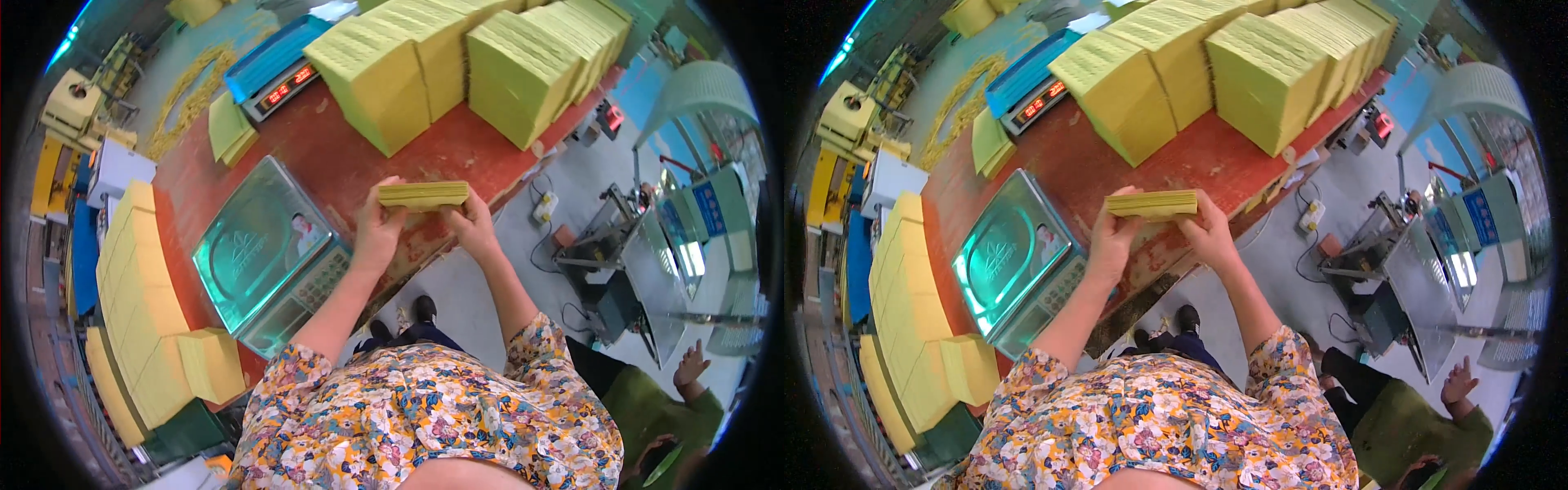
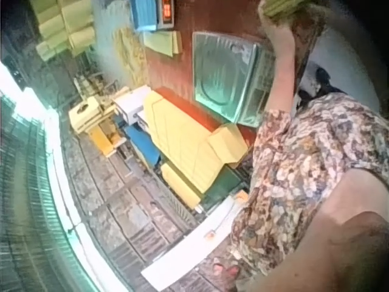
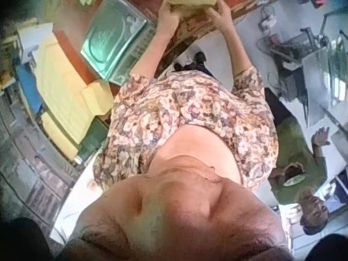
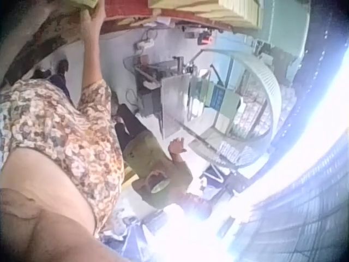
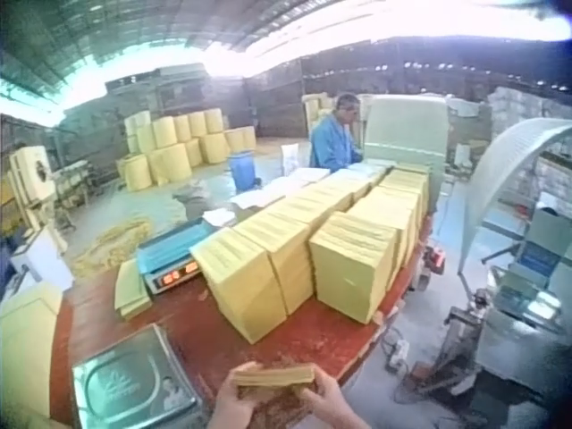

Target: Weigh stacks of paper on a digital scale and move them to a conveyor belt.

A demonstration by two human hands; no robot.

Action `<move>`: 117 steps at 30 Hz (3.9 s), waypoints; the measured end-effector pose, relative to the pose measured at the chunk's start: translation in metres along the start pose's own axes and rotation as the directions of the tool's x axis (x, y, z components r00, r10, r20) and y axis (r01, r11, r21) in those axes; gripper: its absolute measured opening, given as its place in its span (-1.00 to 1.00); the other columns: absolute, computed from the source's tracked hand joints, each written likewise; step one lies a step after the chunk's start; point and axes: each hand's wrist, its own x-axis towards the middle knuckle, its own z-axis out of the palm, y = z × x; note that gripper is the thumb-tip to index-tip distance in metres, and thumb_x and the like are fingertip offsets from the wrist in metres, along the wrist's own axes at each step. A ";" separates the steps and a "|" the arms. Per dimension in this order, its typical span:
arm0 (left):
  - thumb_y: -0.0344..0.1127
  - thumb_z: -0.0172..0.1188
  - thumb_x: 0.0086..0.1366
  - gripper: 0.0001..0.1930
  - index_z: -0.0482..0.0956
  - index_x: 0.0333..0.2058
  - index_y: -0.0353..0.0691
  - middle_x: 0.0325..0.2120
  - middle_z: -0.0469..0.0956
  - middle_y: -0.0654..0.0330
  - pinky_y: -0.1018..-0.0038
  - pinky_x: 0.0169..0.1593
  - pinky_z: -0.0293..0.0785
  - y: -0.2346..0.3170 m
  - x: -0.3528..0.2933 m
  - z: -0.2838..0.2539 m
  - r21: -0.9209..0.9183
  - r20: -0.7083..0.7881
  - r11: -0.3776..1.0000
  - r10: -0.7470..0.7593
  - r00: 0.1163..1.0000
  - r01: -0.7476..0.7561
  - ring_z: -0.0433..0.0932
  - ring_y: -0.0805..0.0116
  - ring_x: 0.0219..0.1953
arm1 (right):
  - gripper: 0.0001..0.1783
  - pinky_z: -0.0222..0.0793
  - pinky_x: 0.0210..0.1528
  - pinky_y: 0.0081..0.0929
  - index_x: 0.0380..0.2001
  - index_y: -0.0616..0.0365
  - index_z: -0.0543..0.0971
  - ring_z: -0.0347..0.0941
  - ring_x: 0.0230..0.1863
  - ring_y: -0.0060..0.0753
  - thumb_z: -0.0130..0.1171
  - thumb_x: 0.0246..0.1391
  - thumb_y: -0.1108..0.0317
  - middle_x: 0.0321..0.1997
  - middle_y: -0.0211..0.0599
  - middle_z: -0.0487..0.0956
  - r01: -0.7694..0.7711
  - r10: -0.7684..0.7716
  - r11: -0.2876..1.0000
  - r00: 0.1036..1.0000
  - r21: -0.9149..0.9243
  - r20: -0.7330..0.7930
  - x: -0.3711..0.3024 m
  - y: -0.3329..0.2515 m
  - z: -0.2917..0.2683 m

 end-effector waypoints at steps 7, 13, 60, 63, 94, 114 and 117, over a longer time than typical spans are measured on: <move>-0.59 0.01 0.29 -0.67 0.35 0.03 -0.25 -0.11 0.46 0.14 0.39 0.14 0.34 -0.023 0.006 0.018 -0.006 -0.138 1.000 0.001 0.990 -0.001 0.43 0.34 0.02 | -0.46 0.26 0.21 -0.46 0.10 0.28 0.41 0.39 0.10 -0.46 -0.08 -0.04 0.66 0.00 -0.35 0.51 -0.026 0.021 0.999 0.987 -0.032 -0.162 0.012 0.027 0.014; -0.59 -0.04 0.30 -0.65 0.31 0.05 -0.25 -0.14 0.50 0.03 0.33 0.06 0.41 -0.024 0.012 0.023 0.167 -0.190 0.977 0.163 0.968 -0.131 0.52 0.17 -0.02 | -0.46 0.27 0.19 -0.46 0.09 0.29 0.42 0.39 0.09 -0.44 -0.09 -0.05 0.67 0.00 -0.34 0.51 0.009 -0.006 1.000 0.971 0.012 -0.239 0.014 0.026 0.015; -0.26 0.17 0.28 -0.72 0.60 -0.24 -0.42 -0.50 0.59 0.11 0.43 -0.28 0.44 0.081 -0.343 -0.496 0.533 -0.401 0.768 -0.141 0.905 0.355 0.51 0.41 -0.44 | -0.40 0.51 -0.55 -0.48 0.16 0.41 0.33 0.57 -0.55 -0.47 0.26 0.07 0.42 -0.41 -0.11 0.62 -0.342 0.356 0.935 0.892 -0.099 0.278 -0.249 -0.017 0.502; -0.24 0.18 0.26 -0.71 0.60 -0.25 -0.43 -0.49 0.60 0.06 0.40 -0.28 0.44 0.081 -0.341 -0.495 0.591 -0.391 0.722 -0.133 0.911 0.359 0.54 0.35 -0.44 | -0.36 0.49 -0.55 -0.48 0.19 0.39 0.30 0.57 -0.56 -0.45 0.26 0.06 0.42 -0.41 -0.08 0.63 -0.318 0.342 0.939 0.906 -0.133 0.250 -0.248 -0.016 0.500; -0.26 -0.11 0.46 -0.64 0.46 0.06 -0.36 -0.06 0.57 0.01 0.36 0.08 0.39 0.064 -0.347 -0.464 0.162 -0.357 0.925 -0.270 0.894 0.343 0.54 0.21 -0.02 | -0.36 0.45 -0.28 -0.47 0.21 0.28 0.32 0.51 -0.39 -0.52 0.24 0.09 0.31 -0.43 -0.24 0.59 -0.222 0.219 0.975 0.964 0.004 0.150 -0.263 0.027 0.489; -0.08 -0.05 0.46 -0.51 0.28 0.25 -0.18 0.16 0.41 0.10 0.08 0.22 0.35 0.058 -0.348 -0.418 -0.493 -0.403 0.783 -0.591 0.699 0.379 0.41 0.16 0.20 | -0.62 0.33 0.14 -0.24 0.00 0.29 0.52 0.43 0.07 0.02 0.01 0.27 0.23 0.03 0.02 0.52 0.132 -0.111 0.958 0.989 -0.253 0.098 -0.261 0.027 0.458; -0.06 -0.04 0.44 -0.50 0.28 0.24 -0.19 0.17 0.41 0.10 0.12 0.21 0.37 0.048 -0.338 -0.422 -0.497 -0.401 0.785 -0.586 0.704 0.370 0.42 0.16 0.19 | -0.62 0.32 0.15 -0.23 0.01 0.29 0.52 0.42 0.09 0.03 0.02 0.28 0.23 0.04 0.04 0.52 0.142 -0.122 0.958 0.988 -0.248 0.095 -0.247 0.033 0.459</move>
